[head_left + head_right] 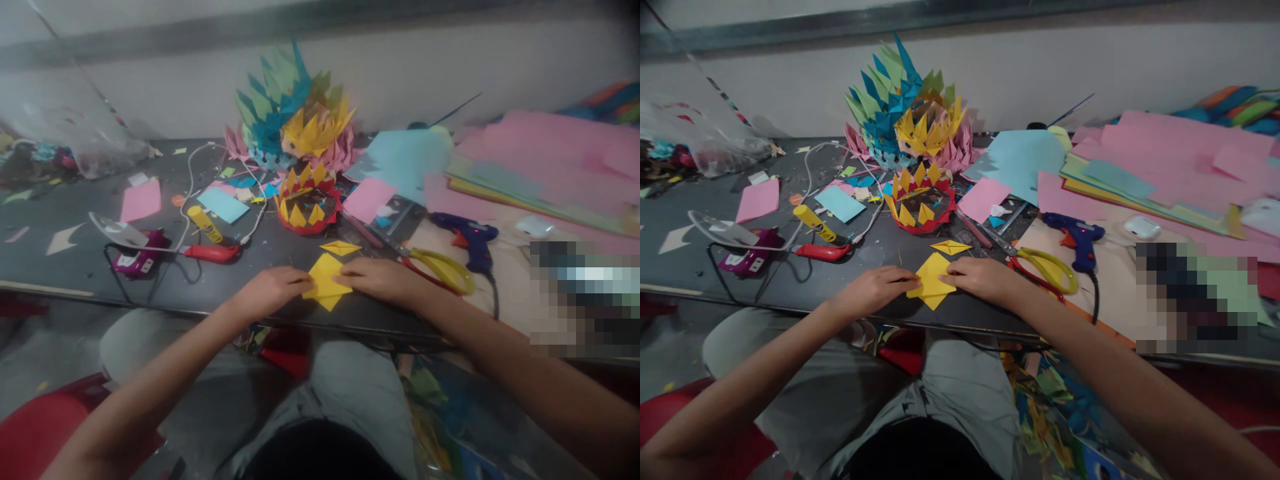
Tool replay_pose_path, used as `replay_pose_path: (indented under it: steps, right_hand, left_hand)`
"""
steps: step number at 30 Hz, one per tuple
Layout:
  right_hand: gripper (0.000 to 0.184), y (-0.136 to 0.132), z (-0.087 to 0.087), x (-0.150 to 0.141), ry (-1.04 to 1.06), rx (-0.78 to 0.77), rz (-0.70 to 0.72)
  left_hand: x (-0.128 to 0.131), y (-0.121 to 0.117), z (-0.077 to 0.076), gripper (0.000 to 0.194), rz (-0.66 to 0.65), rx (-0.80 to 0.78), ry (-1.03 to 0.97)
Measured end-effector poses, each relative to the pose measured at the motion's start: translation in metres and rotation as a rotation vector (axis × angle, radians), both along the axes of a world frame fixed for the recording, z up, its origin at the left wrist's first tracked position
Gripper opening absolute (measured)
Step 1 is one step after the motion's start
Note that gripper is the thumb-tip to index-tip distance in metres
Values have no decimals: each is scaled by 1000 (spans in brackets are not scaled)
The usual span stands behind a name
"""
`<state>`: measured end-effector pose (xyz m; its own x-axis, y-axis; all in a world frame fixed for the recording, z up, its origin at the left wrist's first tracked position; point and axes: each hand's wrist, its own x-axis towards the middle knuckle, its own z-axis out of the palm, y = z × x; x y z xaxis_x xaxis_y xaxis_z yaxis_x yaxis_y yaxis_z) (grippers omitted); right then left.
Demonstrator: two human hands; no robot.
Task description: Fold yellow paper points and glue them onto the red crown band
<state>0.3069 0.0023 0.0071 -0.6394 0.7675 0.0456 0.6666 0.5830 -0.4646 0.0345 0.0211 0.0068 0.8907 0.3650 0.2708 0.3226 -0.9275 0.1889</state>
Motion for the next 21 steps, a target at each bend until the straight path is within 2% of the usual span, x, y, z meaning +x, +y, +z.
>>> replay_pose_path:
  steps: [3,6,9,14,21]
  right_hand:
    - [26,1,-4,0,-10,-83,-80]
    - [23,3,-5,-3,-6,-82,-78]
    - [24,5,-4,-5,13,10,4]
    - [36,10,-5,-2,-19,258,232]
    - [37,15,-11,0,0,416,297]
  left_hand:
    - [0,-1,4,24,-38,80,46]
    - [2,-2,8,23,-56,123,71]
    - [4,-3,11,22,-48,145,104]
    - [5,-3,14,21,-41,176,172]
    - [8,-5,17,22,-21,183,260]
